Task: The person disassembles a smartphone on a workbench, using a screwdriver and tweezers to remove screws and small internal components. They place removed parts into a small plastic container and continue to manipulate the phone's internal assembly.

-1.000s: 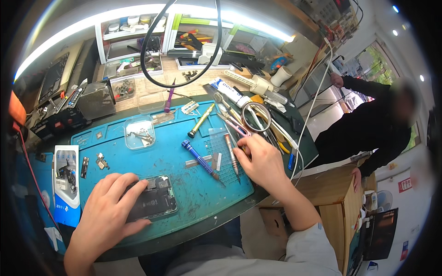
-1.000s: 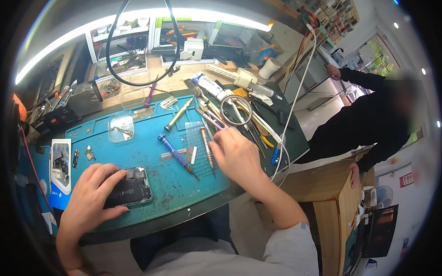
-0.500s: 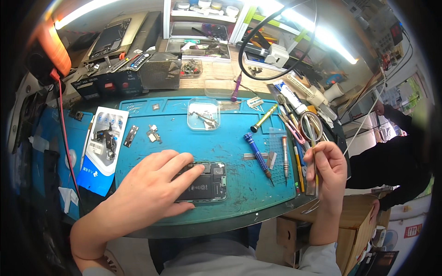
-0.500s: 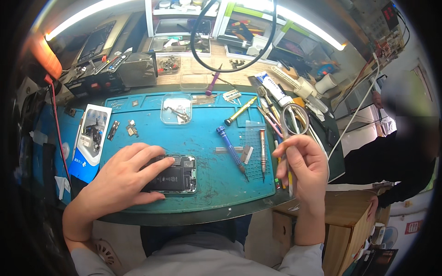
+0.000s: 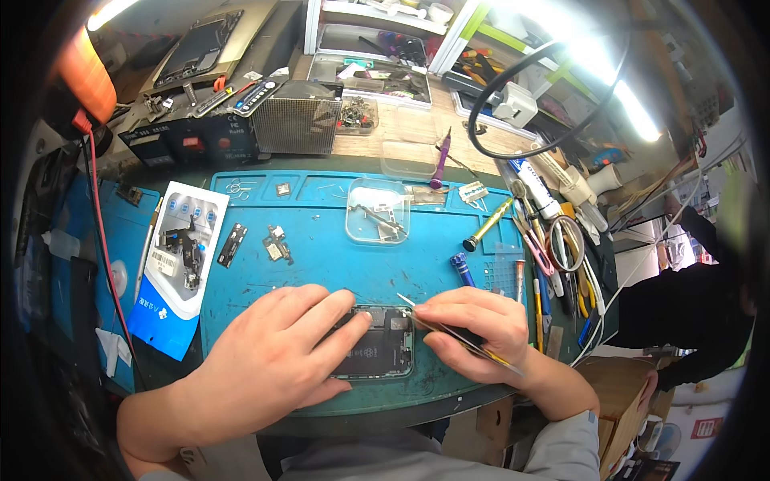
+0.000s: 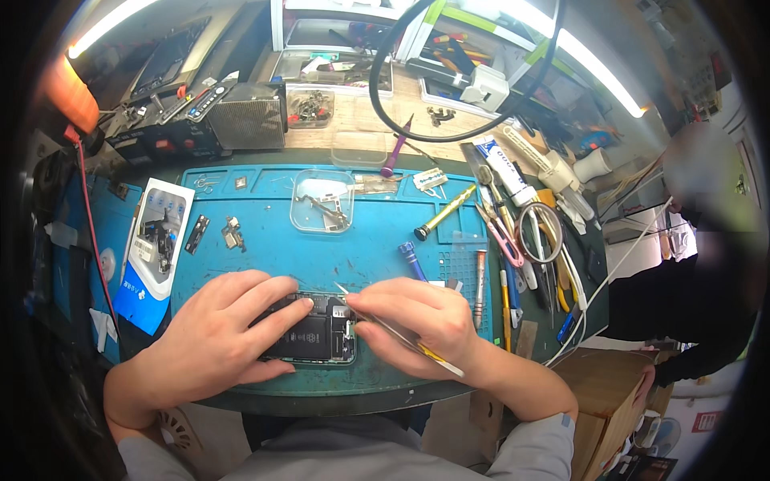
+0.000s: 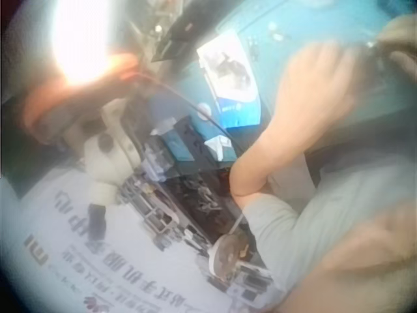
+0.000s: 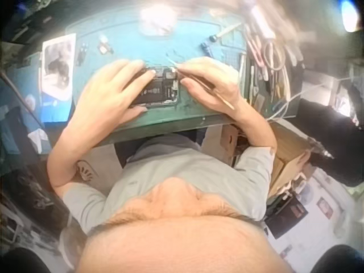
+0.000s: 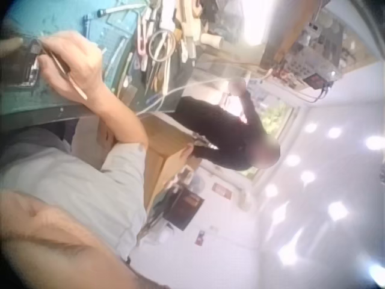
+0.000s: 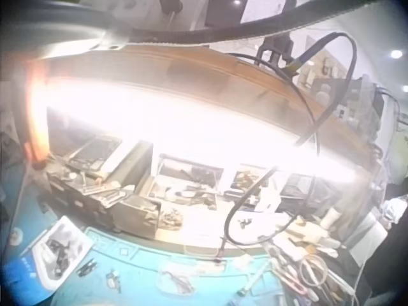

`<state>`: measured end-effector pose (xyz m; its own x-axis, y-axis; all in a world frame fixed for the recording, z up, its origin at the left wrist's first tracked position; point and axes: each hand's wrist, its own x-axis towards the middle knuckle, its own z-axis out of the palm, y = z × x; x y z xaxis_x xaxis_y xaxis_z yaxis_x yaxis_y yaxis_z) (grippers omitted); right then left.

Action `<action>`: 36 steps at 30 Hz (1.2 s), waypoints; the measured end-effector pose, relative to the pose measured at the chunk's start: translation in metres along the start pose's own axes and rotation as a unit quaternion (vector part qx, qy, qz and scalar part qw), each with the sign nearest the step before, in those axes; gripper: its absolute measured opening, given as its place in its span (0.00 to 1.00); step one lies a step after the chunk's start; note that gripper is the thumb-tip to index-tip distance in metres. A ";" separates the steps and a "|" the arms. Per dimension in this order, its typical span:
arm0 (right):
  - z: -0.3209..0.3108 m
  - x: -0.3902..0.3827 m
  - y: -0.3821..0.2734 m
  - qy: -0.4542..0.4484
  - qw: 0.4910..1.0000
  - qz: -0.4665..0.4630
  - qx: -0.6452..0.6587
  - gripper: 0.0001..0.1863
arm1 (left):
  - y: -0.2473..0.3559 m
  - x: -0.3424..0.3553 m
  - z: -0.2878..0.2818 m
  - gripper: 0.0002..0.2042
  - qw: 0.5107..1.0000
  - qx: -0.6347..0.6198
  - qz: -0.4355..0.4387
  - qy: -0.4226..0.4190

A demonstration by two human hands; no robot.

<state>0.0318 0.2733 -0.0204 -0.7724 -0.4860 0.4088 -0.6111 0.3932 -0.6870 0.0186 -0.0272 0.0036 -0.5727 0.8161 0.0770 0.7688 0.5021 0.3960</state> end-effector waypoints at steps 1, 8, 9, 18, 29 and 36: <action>0.000 -0.001 0.000 -0.005 1.000 0.005 0.009 0.19 | 0.000 0.000 0.000 0.36 1.000 0.001 -0.002 -0.003; 0.003 -0.001 0.003 -0.028 0.999 0.015 0.002 0.19 | 0.000 0.001 -0.001 0.37 1.000 -0.001 -0.006 -0.014; 0.003 -0.001 0.004 -0.029 0.999 0.013 0.000 0.18 | 0.001 0.002 -0.002 0.37 1.000 -0.001 -0.006 -0.016; 0.003 0.000 0.006 -0.030 1.000 0.007 -0.005 0.18 | 0.002 0.004 -0.005 0.37 1.000 -0.005 -0.008 -0.021; 0.003 0.000 0.005 -0.033 0.999 0.014 -0.012 0.17 | 0.002 0.003 -0.003 0.38 1.000 -0.008 -0.010 -0.017; 0.004 -0.001 0.005 -0.027 0.999 0.007 -0.019 0.17 | 0.003 0.004 -0.007 0.39 1.000 -0.019 -0.015 -0.020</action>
<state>0.0300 0.2721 -0.0265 -0.7713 -0.5214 0.3650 -0.6067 0.4292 -0.6691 0.0169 -0.0241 0.0112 -0.5831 0.8119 0.0278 0.7397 0.5165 0.4314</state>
